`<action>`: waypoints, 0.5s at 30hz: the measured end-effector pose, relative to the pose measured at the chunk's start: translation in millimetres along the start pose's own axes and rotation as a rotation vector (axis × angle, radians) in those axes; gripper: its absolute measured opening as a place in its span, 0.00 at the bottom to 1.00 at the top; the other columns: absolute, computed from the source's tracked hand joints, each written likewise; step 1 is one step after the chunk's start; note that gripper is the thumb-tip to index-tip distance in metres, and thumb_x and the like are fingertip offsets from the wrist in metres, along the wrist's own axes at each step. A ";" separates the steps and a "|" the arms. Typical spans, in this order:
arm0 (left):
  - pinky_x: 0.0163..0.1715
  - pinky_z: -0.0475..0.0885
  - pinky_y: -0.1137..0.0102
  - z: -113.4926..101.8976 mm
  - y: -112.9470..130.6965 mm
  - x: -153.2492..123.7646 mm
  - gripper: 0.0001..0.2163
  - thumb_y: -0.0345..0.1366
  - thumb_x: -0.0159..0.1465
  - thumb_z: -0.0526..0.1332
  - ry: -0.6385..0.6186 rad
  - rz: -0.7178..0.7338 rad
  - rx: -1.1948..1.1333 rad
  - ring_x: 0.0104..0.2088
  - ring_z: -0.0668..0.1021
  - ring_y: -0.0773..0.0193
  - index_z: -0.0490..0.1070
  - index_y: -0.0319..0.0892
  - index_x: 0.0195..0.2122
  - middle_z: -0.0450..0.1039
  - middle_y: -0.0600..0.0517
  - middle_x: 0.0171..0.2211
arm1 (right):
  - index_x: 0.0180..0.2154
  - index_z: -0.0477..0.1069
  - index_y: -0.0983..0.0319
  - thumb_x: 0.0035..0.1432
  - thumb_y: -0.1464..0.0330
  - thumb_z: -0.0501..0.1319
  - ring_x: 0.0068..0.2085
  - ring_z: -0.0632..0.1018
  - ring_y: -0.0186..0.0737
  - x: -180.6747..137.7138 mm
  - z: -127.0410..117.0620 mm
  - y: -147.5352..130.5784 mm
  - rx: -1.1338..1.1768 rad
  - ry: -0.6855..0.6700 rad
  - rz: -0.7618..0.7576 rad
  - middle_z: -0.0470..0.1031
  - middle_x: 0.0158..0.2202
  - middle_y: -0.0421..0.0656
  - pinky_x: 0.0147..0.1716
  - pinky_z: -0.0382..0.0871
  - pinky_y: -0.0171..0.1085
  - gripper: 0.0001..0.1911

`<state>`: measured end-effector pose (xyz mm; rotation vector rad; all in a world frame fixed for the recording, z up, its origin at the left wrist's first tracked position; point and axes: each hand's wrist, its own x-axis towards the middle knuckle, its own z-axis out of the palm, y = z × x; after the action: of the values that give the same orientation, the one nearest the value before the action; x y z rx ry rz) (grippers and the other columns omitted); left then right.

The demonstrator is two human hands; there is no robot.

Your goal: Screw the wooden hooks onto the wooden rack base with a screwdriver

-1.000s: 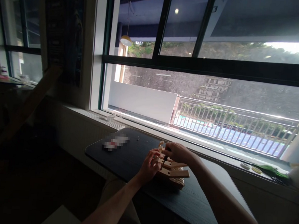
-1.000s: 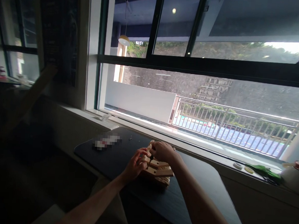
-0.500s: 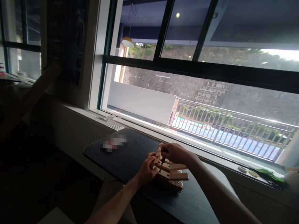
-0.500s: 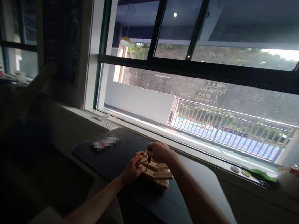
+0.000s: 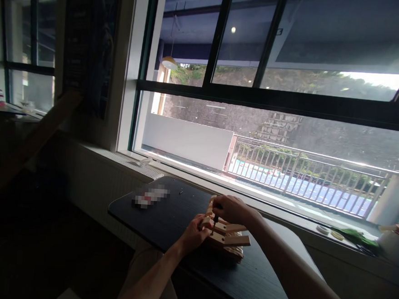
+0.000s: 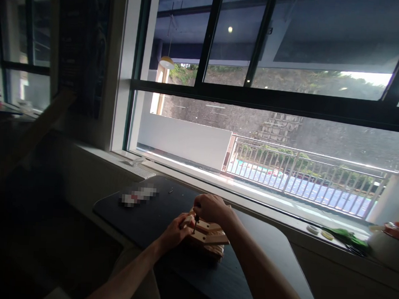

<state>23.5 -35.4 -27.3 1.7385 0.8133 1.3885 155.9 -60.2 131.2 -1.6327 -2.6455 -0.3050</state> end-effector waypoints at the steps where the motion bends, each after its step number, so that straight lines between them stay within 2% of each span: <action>1: 0.41 0.68 0.71 0.0 -0.7 0.0 0.07 0.24 0.50 0.57 0.001 -0.003 0.000 0.38 0.73 0.63 0.71 0.41 0.28 0.70 0.50 0.38 | 0.36 0.74 0.56 0.57 0.63 0.55 0.35 0.75 0.36 0.4 1.4 -0.9 0.002 0.003 -0.004 0.77 0.33 0.40 0.30 0.58 0.32 0.10; 4: 0.43 0.67 0.71 0.2 -3.3 0.1 0.07 0.24 0.50 0.57 0.007 -0.012 0.000 0.40 0.72 0.63 0.71 0.41 0.28 0.70 0.50 0.39 | 0.38 0.73 0.58 0.59 0.61 0.52 0.38 0.75 0.40 3.2 10.5 -3.6 -0.006 0.020 0.036 0.77 0.36 0.44 0.33 0.59 0.34 0.13; 9: 0.42 0.67 0.71 0.8 -1.6 0.1 0.07 0.24 0.50 0.57 0.010 -0.019 0.008 0.39 0.73 0.63 0.71 0.40 0.27 0.70 0.50 0.39 | 0.37 0.74 0.61 0.62 0.60 0.47 0.37 0.76 0.43 7.0 20.9 -5.8 -0.036 0.058 0.116 0.77 0.36 0.49 0.32 0.59 0.36 0.19; 15: 0.39 0.68 0.72 0.5 1.7 0.2 0.06 0.25 0.51 0.57 0.015 -0.008 0.021 0.36 0.73 0.64 0.71 0.41 0.27 0.70 0.51 0.35 | 0.36 0.74 0.57 0.57 0.62 0.55 0.36 0.76 0.41 5.4 10.9 -4.6 -0.035 0.039 0.073 0.78 0.34 0.43 0.31 0.59 0.34 0.11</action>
<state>24.0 -36.2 -25.8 1.7407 0.8444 1.3943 150.3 -55.6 120.4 -1.7109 -2.5593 -0.3800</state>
